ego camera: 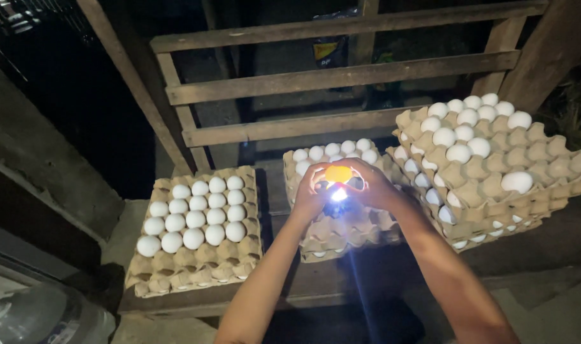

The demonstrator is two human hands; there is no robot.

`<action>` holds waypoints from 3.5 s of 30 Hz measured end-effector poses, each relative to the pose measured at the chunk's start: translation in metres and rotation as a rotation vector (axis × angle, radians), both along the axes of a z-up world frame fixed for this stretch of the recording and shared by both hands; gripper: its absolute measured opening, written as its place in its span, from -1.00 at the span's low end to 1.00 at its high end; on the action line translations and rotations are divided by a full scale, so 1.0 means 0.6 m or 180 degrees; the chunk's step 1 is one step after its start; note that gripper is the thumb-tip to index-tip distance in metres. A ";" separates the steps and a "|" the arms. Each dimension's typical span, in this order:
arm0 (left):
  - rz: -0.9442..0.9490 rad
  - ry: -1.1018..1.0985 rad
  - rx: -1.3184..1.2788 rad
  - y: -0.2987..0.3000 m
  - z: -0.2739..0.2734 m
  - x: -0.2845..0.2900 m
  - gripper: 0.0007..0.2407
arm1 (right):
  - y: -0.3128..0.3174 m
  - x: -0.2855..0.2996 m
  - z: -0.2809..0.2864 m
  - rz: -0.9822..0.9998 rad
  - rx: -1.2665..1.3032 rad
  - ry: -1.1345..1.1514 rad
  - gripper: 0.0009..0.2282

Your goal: Checking eggs for quality using a flashlight and sorting them into different trays.

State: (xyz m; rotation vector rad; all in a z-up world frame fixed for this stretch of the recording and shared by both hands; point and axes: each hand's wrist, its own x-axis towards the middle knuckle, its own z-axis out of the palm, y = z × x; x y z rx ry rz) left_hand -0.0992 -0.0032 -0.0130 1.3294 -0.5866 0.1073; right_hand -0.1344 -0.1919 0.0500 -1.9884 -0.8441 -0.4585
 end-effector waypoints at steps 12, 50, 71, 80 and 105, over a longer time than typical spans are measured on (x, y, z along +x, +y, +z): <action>0.0252 -0.0087 0.0610 0.012 0.014 -0.033 -0.49 | 0.010 -0.049 0.007 -0.0280 0.0019 0.0412 -0.48; -0.0034 -0.0085 0.0796 0.034 0.018 -0.041 -0.49 | 0.026 -0.082 0.019 -0.0300 -0.0012 0.0438 -0.51; 0.0015 -0.0123 0.0771 0.034 0.032 -0.049 -0.54 | 0.030 -0.081 0.025 -0.0278 -0.0059 0.0069 -0.55; -0.0244 0.0173 0.0543 0.042 0.055 -0.066 -0.53 | 0.027 -0.081 0.019 -0.0332 -0.0117 0.0186 -0.51; -0.0057 -0.0293 0.0675 0.034 0.026 -0.049 -0.53 | 0.011 -0.061 -0.017 -0.0347 -0.0015 0.0094 -0.48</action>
